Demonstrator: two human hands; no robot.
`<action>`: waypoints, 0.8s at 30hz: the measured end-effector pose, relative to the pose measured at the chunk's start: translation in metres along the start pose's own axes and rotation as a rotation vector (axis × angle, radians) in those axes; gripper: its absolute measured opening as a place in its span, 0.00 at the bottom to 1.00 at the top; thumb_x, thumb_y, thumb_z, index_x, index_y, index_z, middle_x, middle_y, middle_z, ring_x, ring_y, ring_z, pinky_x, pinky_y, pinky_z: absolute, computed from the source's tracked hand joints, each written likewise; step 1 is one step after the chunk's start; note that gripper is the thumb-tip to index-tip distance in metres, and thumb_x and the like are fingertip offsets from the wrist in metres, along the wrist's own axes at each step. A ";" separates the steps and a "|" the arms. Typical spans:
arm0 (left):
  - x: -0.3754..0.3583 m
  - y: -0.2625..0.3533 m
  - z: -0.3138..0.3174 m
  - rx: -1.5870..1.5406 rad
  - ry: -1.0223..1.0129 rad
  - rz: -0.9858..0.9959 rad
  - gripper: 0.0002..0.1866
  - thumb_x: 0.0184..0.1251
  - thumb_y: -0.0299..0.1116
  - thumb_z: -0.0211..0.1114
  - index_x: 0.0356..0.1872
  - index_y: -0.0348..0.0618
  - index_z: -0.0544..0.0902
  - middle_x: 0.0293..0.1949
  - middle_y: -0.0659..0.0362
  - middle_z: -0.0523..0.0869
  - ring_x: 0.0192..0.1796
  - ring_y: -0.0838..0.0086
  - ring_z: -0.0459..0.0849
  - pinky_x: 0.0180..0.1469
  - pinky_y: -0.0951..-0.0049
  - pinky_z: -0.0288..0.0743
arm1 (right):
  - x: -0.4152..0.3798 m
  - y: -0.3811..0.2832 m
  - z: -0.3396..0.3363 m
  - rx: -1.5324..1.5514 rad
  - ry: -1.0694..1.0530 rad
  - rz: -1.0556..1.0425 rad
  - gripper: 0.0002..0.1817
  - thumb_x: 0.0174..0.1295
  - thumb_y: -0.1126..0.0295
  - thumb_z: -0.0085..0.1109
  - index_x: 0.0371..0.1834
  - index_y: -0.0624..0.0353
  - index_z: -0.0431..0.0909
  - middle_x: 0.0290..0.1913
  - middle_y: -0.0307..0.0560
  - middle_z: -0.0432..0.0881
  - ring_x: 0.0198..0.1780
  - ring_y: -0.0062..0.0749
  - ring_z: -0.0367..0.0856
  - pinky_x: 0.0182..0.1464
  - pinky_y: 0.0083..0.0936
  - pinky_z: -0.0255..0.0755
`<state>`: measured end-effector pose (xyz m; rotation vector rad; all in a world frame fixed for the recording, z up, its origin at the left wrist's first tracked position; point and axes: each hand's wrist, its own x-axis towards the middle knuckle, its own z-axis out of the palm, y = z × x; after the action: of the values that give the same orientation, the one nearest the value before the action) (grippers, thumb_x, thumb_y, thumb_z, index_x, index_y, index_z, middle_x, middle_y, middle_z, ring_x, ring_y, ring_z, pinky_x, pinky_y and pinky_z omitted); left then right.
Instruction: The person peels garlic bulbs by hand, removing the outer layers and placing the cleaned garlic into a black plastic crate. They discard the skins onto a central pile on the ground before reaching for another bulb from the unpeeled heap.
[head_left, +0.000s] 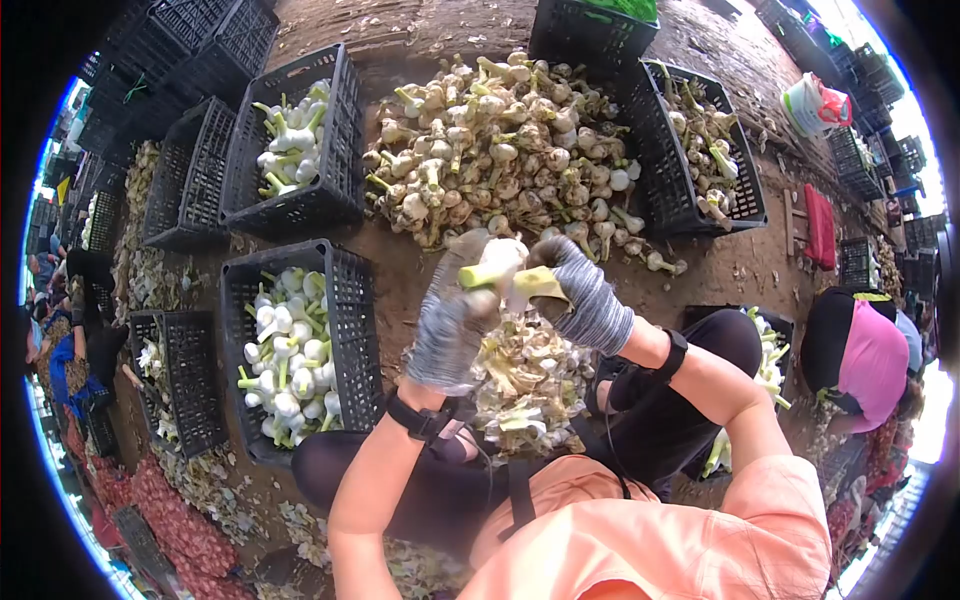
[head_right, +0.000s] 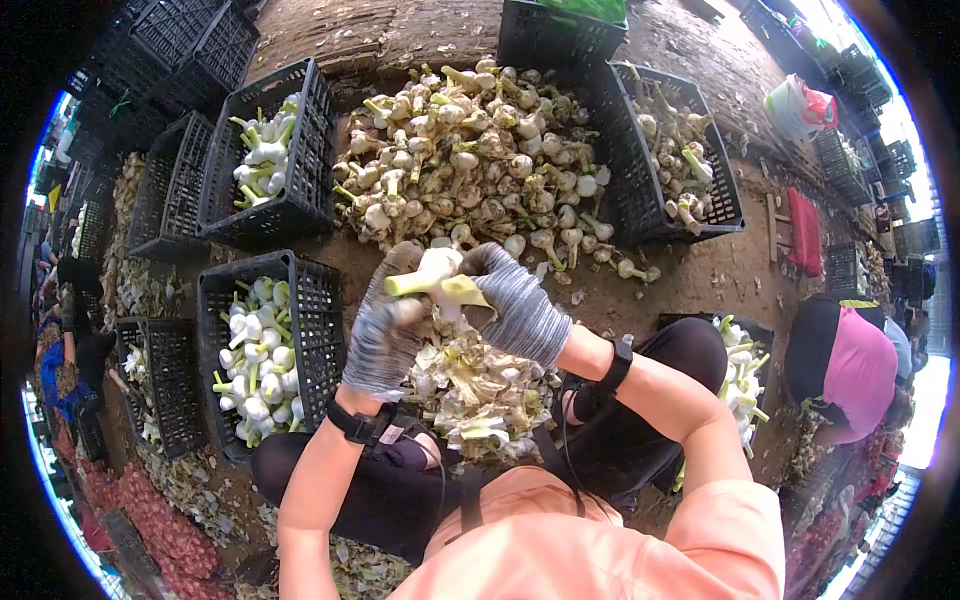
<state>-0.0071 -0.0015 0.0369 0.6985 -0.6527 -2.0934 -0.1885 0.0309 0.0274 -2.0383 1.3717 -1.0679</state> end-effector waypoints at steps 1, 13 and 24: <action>0.002 -0.006 -0.005 -0.002 0.002 0.002 0.25 0.57 0.35 0.66 0.56 0.45 0.70 0.50 0.58 0.76 0.45 0.75 0.78 0.41 0.83 0.75 | 0.003 -0.001 -0.001 -0.034 0.085 -0.084 0.14 0.46 0.77 0.60 0.39 0.62 0.77 0.40 0.52 0.76 0.40 0.43 0.78 0.43 0.29 0.73; -0.002 0.013 -0.006 0.419 -0.025 0.056 0.16 0.59 0.24 0.63 0.48 0.40 0.75 0.44 0.59 0.80 0.39 0.81 0.79 0.36 0.83 0.76 | 0.007 0.032 -0.024 1.607 0.163 0.936 0.07 0.59 0.72 0.49 0.37 0.63 0.72 0.25 0.41 0.77 0.26 0.30 0.80 0.31 0.30 0.80; 0.012 0.001 -0.027 -0.320 0.178 -0.198 0.16 0.60 0.35 0.64 0.47 0.40 0.76 0.33 0.61 0.82 0.30 0.80 0.81 0.30 0.86 0.79 | -0.027 0.030 -0.025 1.398 -0.517 0.713 0.20 0.58 0.65 0.56 0.51 0.64 0.69 0.32 0.48 0.77 0.27 0.27 0.76 0.21 0.23 0.73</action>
<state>0.0059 -0.0175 0.0155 0.7781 -0.1478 -2.2154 -0.2310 0.0453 0.0116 -0.6110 0.5864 -0.6940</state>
